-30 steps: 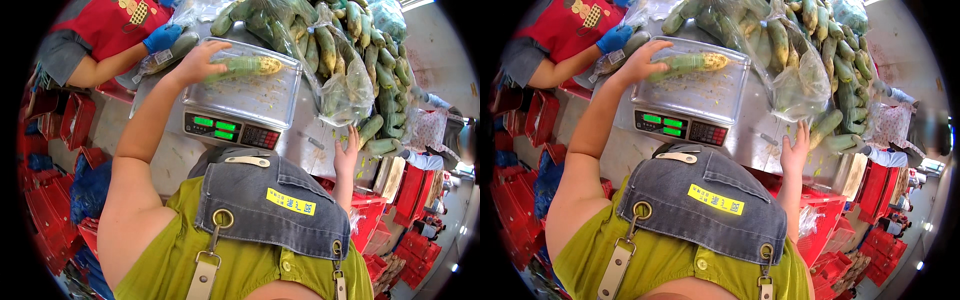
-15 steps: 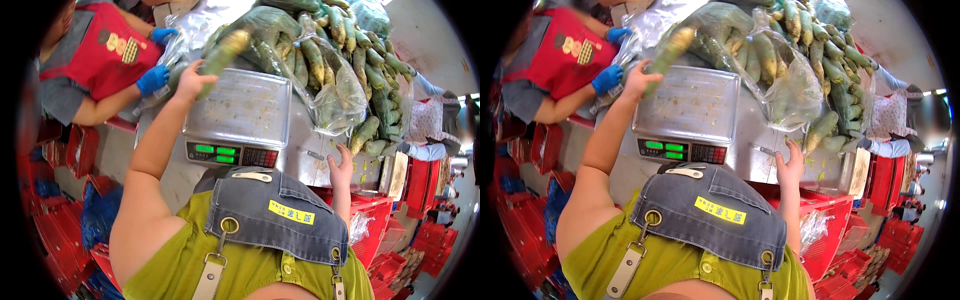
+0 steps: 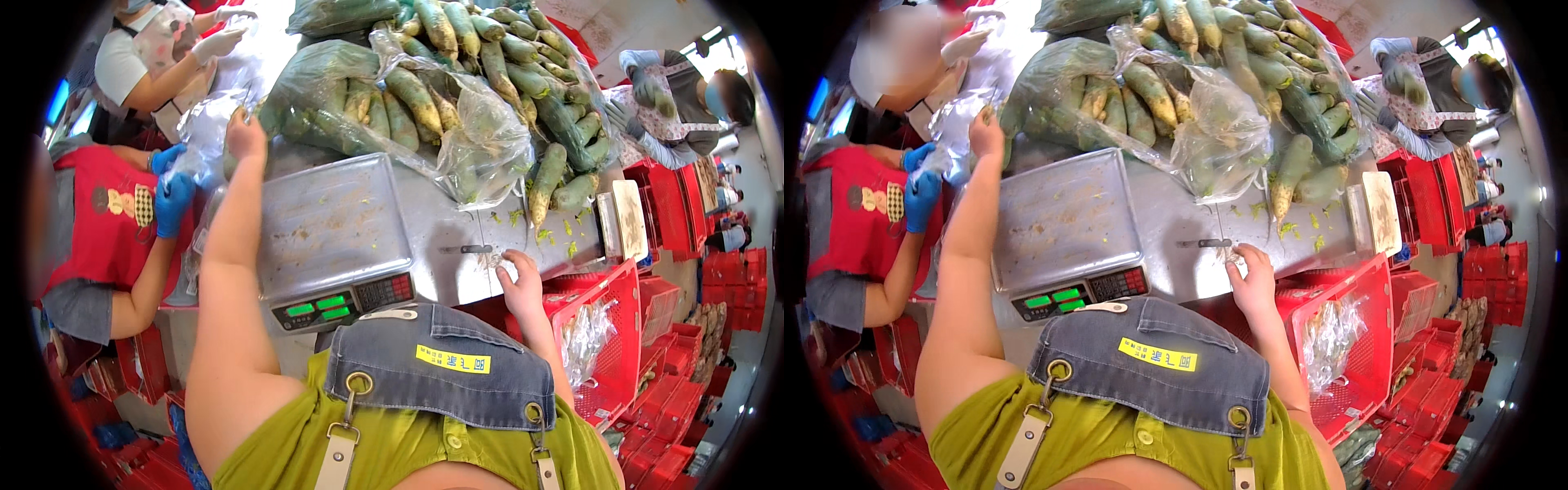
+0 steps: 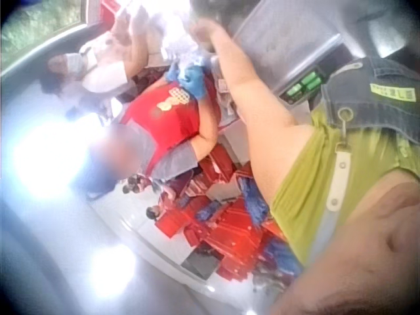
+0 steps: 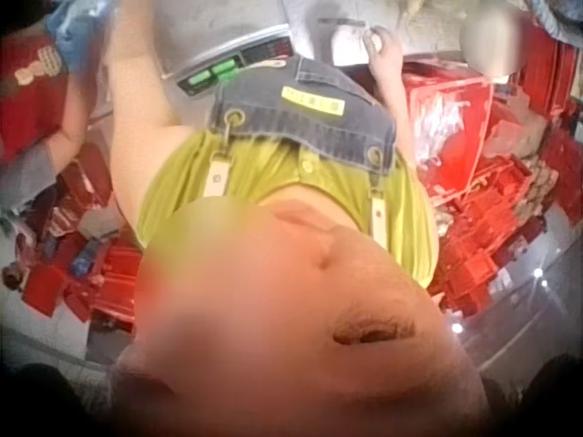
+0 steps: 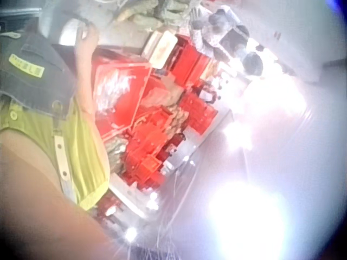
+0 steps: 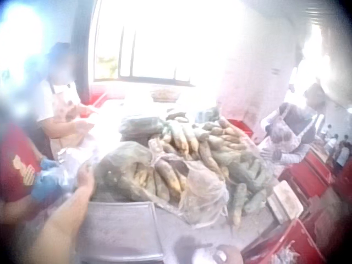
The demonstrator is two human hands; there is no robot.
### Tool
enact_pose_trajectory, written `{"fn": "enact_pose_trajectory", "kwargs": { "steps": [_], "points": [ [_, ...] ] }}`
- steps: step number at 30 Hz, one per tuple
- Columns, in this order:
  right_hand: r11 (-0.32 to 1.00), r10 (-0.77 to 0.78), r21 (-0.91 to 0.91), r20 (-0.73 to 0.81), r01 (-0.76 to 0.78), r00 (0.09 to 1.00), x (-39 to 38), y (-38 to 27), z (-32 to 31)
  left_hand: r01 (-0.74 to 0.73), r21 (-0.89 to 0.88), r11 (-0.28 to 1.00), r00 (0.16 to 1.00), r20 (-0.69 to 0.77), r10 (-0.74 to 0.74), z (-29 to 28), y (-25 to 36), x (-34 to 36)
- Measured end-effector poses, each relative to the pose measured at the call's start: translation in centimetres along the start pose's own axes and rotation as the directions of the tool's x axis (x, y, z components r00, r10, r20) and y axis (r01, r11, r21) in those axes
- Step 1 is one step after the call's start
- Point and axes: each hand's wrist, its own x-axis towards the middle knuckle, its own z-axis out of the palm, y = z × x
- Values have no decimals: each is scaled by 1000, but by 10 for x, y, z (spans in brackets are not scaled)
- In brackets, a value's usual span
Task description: The person weighs green vegetables, likely luffa, on a digital scale in a market setting. They pick up individual vegetables, place them on the scale, and then move them into a red plastic basket. The process is repeated continuously throughout the video.
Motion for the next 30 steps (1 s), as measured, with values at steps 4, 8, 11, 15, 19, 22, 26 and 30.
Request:
{"fn": "enact_pose_trajectory", "kwargs": {
  "steps": [4,8,11,15,19,22,26,30],
  "points": [
    [997,45,60,-2,-45,999,-4,14,3,21,-498,867,906,377,194,4,183,-54],
    [985,82,153,1,-81,997,-4,2,0,430,-205,880,629,766,-129,108,264,-108],
    [980,95,175,19,-97,995,-9,8,7,645,10,764,525,721,-453,152,301,-131],
    [967,140,211,35,-145,989,-28,18,8,892,-237,385,369,873,-318,159,291,-108],
    [945,185,261,75,-199,980,-39,35,6,989,-147,-35,151,965,215,2,261,-76],
    [936,231,234,159,-264,960,-31,41,8,902,-370,222,260,876,405,-100,206,-89],
    [961,57,261,129,-89,990,-4,34,19,726,-441,528,265,888,376,-184,161,-102],
    [969,-57,245,207,4,977,39,-9,19,16,-366,931,319,884,342,-205,96,-112]
  ]
}}
